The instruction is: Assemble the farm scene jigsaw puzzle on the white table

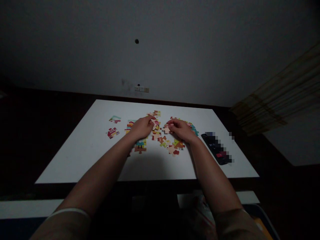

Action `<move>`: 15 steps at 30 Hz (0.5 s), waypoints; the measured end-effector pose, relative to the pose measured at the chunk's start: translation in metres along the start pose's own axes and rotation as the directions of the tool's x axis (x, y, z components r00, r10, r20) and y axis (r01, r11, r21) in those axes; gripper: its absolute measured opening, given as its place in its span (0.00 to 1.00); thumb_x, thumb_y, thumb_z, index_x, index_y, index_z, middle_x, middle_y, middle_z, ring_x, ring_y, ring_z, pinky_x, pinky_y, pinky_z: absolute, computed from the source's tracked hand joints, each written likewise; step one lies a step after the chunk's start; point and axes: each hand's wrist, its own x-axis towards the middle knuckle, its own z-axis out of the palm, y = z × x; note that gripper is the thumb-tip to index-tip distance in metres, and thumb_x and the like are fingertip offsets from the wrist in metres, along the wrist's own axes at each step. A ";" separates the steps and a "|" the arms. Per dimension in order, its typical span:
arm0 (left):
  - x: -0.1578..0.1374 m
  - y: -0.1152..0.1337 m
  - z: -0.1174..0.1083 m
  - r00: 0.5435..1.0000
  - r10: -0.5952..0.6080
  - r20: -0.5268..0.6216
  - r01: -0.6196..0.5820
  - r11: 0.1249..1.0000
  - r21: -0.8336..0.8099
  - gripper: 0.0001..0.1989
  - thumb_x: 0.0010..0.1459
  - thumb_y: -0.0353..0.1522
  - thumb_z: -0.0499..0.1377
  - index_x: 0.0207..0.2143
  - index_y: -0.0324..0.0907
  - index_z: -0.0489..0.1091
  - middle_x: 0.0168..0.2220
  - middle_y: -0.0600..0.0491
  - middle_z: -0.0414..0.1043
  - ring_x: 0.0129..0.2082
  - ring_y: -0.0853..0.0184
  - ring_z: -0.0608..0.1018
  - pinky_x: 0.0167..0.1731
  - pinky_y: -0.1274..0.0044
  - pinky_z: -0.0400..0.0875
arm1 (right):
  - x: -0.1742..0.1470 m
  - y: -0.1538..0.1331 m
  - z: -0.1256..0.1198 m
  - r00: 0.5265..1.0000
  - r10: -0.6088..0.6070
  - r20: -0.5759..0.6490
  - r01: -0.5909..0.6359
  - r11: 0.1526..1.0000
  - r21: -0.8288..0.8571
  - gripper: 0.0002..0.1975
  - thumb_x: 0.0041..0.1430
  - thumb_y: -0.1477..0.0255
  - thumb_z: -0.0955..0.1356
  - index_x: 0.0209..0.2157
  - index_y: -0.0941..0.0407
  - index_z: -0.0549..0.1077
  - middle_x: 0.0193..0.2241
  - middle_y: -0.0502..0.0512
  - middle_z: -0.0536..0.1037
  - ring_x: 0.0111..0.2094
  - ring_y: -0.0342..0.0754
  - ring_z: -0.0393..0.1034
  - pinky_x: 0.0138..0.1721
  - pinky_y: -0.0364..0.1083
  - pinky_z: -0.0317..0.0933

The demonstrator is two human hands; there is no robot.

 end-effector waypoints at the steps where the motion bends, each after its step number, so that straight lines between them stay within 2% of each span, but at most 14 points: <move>1: 0.000 -0.001 0.000 1.000 -0.007 -0.012 0.008 1.000 0.018 0.17 0.62 0.33 0.50 0.52 0.45 0.69 0.42 0.49 0.76 0.40 0.61 0.76 0.40 0.72 0.67 | 0.000 0.000 0.000 1.000 -0.013 0.002 0.013 1.000 0.013 0.11 0.58 0.69 0.66 0.42 0.51 0.74 0.37 0.54 0.78 0.36 0.49 0.72 0.39 0.48 0.65; 4: 0.000 -0.002 0.001 1.000 -0.029 -0.013 0.030 0.997 0.066 0.17 0.64 0.33 0.49 0.52 0.45 0.69 0.46 0.48 0.75 0.44 0.60 0.76 0.43 0.71 0.67 | -0.002 -0.001 -0.001 0.999 -0.035 -0.003 0.035 0.999 -0.001 0.11 0.58 0.70 0.66 0.43 0.51 0.73 0.36 0.54 0.78 0.37 0.49 0.72 0.40 0.48 0.65; 10: 0.000 -0.002 0.004 1.000 0.000 -0.026 0.005 0.979 0.202 0.18 0.65 0.37 0.49 0.54 0.46 0.67 0.46 0.48 0.74 0.45 0.58 0.75 0.46 0.70 0.65 | -0.003 -0.002 -0.004 0.996 -0.077 0.045 0.088 0.945 -0.316 0.09 0.57 0.72 0.66 0.39 0.51 0.76 0.40 0.54 0.78 0.41 0.49 0.70 0.45 0.48 0.63; 13: 0.000 -0.002 0.005 0.999 0.019 -0.043 -0.006 0.962 0.273 0.20 0.65 0.39 0.48 0.56 0.45 0.66 0.44 0.47 0.75 0.44 0.57 0.75 0.45 0.68 0.65 | -0.006 0.000 -0.020 0.991 -0.126 -0.041 0.099 0.908 -0.407 0.10 0.58 0.71 0.66 0.41 0.52 0.76 0.42 0.56 0.77 0.44 0.50 0.69 0.47 0.48 0.62; 15: 0.000 -0.001 0.005 0.999 0.016 -0.043 -0.002 0.953 0.304 0.21 0.65 0.40 0.48 0.58 0.44 0.64 0.44 0.46 0.74 0.44 0.57 0.74 0.46 0.68 0.64 | -0.013 0.001 -0.039 0.984 -0.111 -0.141 0.040 0.902 -0.430 0.12 0.60 0.72 0.64 0.42 0.53 0.76 0.43 0.56 0.76 0.44 0.49 0.70 0.47 0.47 0.62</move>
